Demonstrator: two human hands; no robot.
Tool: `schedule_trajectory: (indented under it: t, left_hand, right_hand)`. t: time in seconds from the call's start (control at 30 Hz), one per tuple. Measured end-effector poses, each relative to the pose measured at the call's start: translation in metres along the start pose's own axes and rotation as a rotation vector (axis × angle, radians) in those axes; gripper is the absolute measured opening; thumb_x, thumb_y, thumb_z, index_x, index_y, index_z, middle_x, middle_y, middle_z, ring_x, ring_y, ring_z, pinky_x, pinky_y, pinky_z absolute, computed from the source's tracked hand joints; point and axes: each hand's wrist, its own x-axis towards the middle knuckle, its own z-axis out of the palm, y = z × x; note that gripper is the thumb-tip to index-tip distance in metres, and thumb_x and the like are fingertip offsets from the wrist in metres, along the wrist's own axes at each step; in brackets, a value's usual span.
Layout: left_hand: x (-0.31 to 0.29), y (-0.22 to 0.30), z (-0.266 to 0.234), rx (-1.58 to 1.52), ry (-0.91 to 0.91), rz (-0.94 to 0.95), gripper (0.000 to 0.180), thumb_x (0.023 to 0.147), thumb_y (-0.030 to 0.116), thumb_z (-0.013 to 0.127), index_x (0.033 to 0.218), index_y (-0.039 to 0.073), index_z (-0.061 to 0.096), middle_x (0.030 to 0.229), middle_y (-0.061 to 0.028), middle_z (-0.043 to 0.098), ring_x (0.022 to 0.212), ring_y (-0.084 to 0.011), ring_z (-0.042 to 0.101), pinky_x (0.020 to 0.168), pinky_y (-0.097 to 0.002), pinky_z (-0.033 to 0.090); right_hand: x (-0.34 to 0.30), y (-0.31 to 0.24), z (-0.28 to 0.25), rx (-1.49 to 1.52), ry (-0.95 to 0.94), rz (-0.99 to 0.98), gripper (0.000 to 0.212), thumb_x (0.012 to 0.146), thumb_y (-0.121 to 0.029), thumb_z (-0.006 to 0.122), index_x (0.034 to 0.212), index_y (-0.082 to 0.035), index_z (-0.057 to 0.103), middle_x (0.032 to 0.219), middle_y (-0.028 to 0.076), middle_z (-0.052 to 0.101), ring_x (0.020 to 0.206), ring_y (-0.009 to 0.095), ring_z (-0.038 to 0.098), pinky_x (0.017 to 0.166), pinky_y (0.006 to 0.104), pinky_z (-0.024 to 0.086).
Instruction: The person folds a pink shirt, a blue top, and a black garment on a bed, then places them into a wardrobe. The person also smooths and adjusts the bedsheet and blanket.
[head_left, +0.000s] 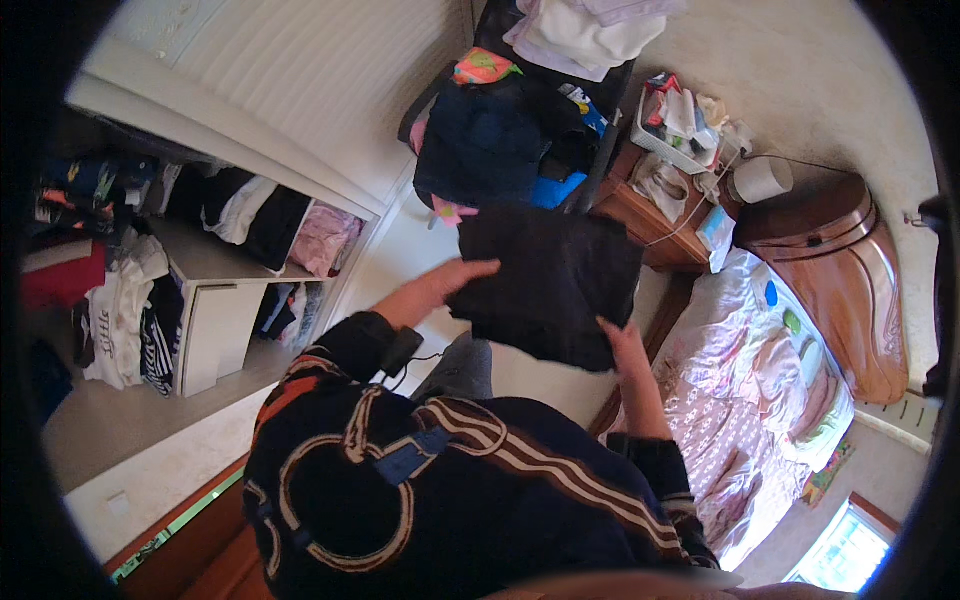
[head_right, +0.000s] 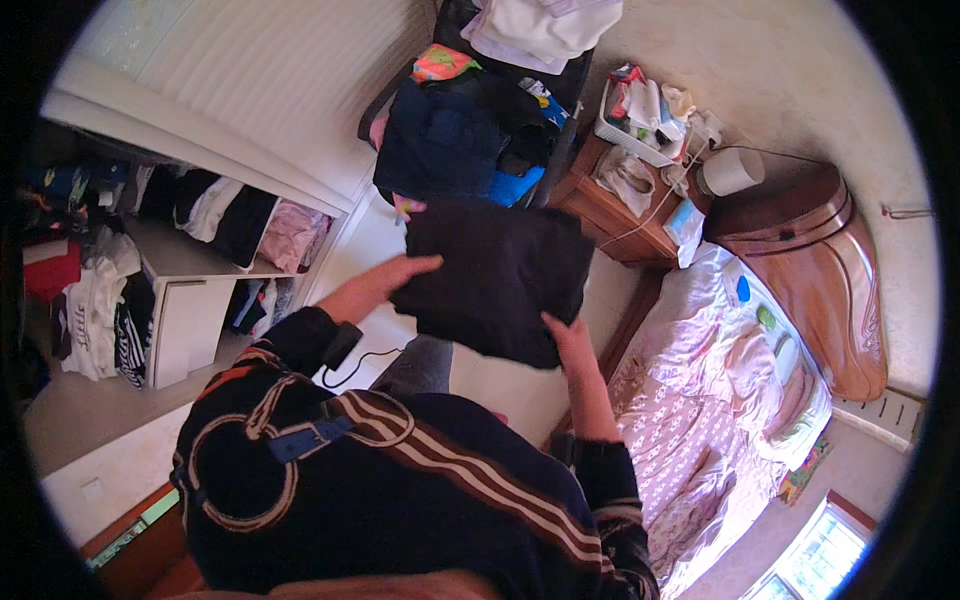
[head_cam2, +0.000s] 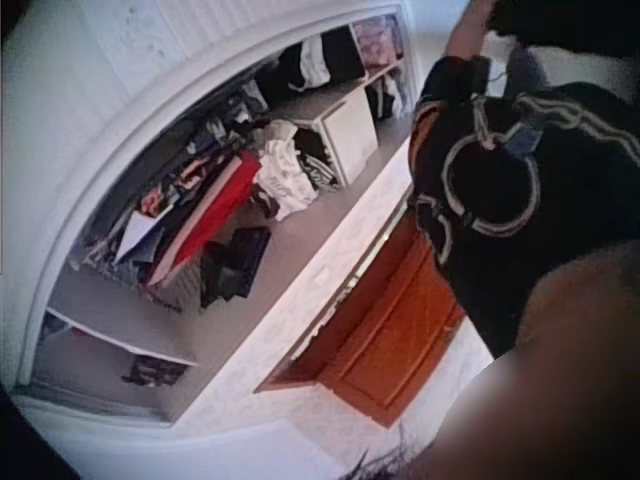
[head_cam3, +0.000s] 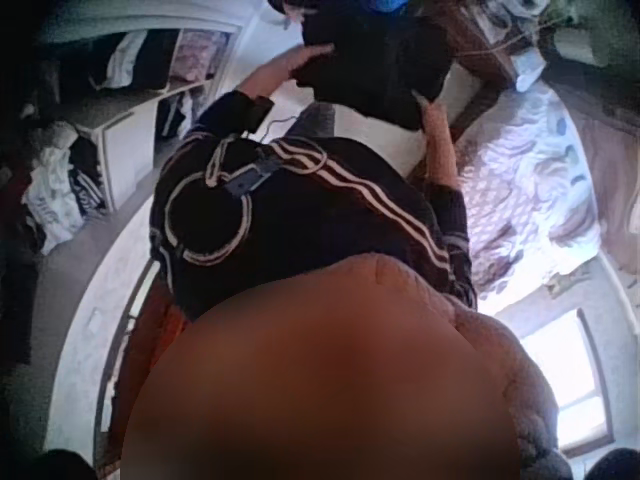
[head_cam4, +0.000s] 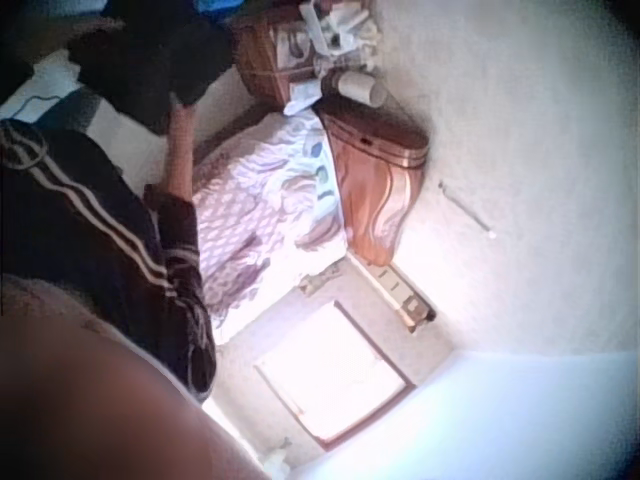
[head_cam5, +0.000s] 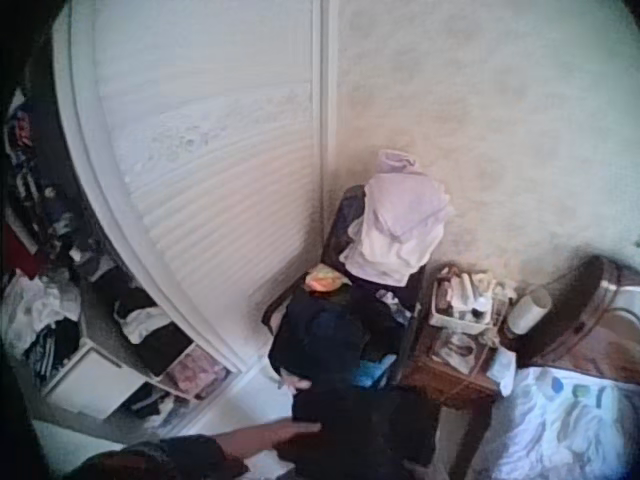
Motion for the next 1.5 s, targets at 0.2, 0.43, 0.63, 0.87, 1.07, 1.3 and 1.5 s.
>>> schedule_trajectory:
  t: [0.2,0.43,0.63,0.87,1.07,1.3,1.5]
  left_hand:
    - [0.01,0.098,-0.06,0.02,0.264,0.087,0.068,0.087,0.04,0.075,0.138,0.0,0.053,0.121,-0.0169,0.068,0.107,-0.0287,0.068,0.096,-0.0411,0.055]
    - [0.026,0.077,-0.062,-0.047,0.119,0.011,0.081,0.082,0.042,0.079,0.143,0.001,0.046,0.13,-0.0191,0.063,0.115,-0.0318,0.064,0.102,-0.0416,0.05]
    - [0.039,0.065,-0.033,0.177,-0.062,-0.032,0.084,0.079,0.029,0.083,0.146,-0.002,0.043,0.142,-0.0171,0.055,0.13,-0.0301,0.053,0.114,-0.0406,0.037]
    - [0.061,0.089,0.004,0.627,-0.114,-0.101,0.091,0.075,0.038,0.086,0.145,-0.002,0.044,0.141,-0.018,0.055,0.13,-0.0329,0.053,0.113,-0.0401,0.038]
    - [0.074,0.112,0.012,0.46,-0.111,-0.144,0.09,0.075,0.041,0.084,0.146,0.003,0.044,0.139,-0.0184,0.057,0.126,-0.0318,0.056,0.111,-0.0401,0.041]
    - [0.101,0.096,0.017,0.122,-0.233,-0.213,0.071,0.086,0.041,0.074,0.143,0.007,0.048,0.133,-0.0162,0.061,0.117,-0.0277,0.062,0.102,-0.038,0.048]
    - [0.226,0.09,-0.05,0.416,-0.143,0.1,0.049,0.091,0.036,0.068,0.128,0.004,0.06,0.115,-0.0178,0.066,0.105,-0.0273,0.065,0.095,-0.0389,0.051]
  right_hand:
    - [0.085,-0.112,0.08,0.025,-0.06,-0.205,0.047,0.087,-0.014,0.072,0.128,0.005,0.058,0.117,0.009,0.068,0.101,0.017,0.064,0.095,0.0315,0.05]
    - [0.06,-0.108,0.069,0.147,0.008,0.098,0.06,0.083,-0.012,0.074,0.137,0.003,0.051,0.127,0.011,0.064,0.111,0.023,0.064,0.099,0.0349,0.049]
    - [0.005,-0.048,0.014,0.52,-0.109,0.158,0.08,0.084,-0.03,0.078,0.148,0.001,0.04,0.142,0.015,0.054,0.129,0.032,0.054,0.111,0.0437,0.043]
    - [0.006,-0.026,0.011,0.44,0.062,0.337,0.07,0.084,-0.025,0.077,0.141,0.003,0.048,0.132,0.016,0.062,0.118,0.032,0.061,0.106,0.0435,0.047]
    - [0.004,-0.035,0.02,0.595,0.191,0.299,0.06,0.078,-0.012,0.07,0.133,0.006,0.054,0.124,0.015,0.066,0.11,0.031,0.065,0.103,0.0384,0.049]
    - [-0.027,-0.059,0.009,0.629,0.26,-0.077,0.069,0.07,-0.015,0.07,0.133,0.009,0.053,0.129,0.019,0.062,0.114,0.033,0.062,0.109,0.0407,0.045]
    - [-0.063,-0.033,-0.041,0.587,0.326,-0.211,0.056,0.077,-0.032,0.072,0.119,0.004,0.063,0.11,0.015,0.071,0.104,0.03,0.068,0.102,0.0395,0.051]
